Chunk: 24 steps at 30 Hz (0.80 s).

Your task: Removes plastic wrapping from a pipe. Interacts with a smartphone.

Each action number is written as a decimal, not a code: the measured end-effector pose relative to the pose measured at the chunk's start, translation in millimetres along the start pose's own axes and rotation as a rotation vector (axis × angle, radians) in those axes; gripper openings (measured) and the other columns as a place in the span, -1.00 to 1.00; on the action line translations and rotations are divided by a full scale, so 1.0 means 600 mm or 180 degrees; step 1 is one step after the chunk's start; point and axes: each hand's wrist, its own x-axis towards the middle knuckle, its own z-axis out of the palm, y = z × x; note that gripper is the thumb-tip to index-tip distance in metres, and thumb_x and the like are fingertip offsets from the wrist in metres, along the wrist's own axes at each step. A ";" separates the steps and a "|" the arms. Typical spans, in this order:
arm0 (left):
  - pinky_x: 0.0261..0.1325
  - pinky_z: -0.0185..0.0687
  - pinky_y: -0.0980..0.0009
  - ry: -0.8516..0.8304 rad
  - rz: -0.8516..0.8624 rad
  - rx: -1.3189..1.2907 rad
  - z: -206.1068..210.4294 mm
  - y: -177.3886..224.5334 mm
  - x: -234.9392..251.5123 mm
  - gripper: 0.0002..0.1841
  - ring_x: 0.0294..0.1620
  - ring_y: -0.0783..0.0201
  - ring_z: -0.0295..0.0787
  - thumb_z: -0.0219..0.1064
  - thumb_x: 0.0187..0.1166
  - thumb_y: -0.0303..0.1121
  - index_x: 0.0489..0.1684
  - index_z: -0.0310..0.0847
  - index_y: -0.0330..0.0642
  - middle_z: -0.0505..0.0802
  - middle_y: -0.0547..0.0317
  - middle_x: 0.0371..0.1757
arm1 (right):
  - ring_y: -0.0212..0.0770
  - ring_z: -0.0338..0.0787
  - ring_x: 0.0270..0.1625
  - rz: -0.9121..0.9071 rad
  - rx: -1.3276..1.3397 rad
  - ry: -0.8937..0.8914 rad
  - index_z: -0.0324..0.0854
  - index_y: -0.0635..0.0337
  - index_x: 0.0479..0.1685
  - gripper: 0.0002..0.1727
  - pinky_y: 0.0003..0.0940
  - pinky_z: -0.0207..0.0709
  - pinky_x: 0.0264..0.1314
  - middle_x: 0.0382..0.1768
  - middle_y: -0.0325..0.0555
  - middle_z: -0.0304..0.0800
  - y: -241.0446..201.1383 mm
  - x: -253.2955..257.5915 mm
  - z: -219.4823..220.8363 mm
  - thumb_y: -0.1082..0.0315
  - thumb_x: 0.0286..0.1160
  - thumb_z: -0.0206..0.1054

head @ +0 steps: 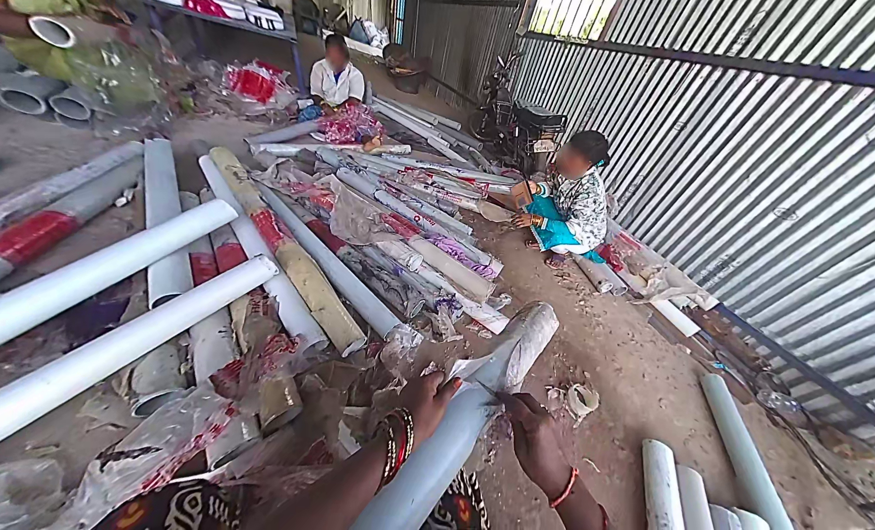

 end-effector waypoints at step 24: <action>0.19 0.51 -0.10 -0.0056 -0.0017 0.0136 -0.005 -0.003 -0.004 -0.46 -0.02 -0.22 0.71 0.03 0.89 -0.08 -0.08 0.59 -0.56 0.73 -0.37 -0.18 | 0.32 0.87 -0.03 0.0633 -0.1227 -0.1118 0.78 -0.02 0.36 -0.42 0.28 0.63 -0.01 -0.04 0.25 0.87 -0.063 0.057 0.010 0.61 0.32 0.28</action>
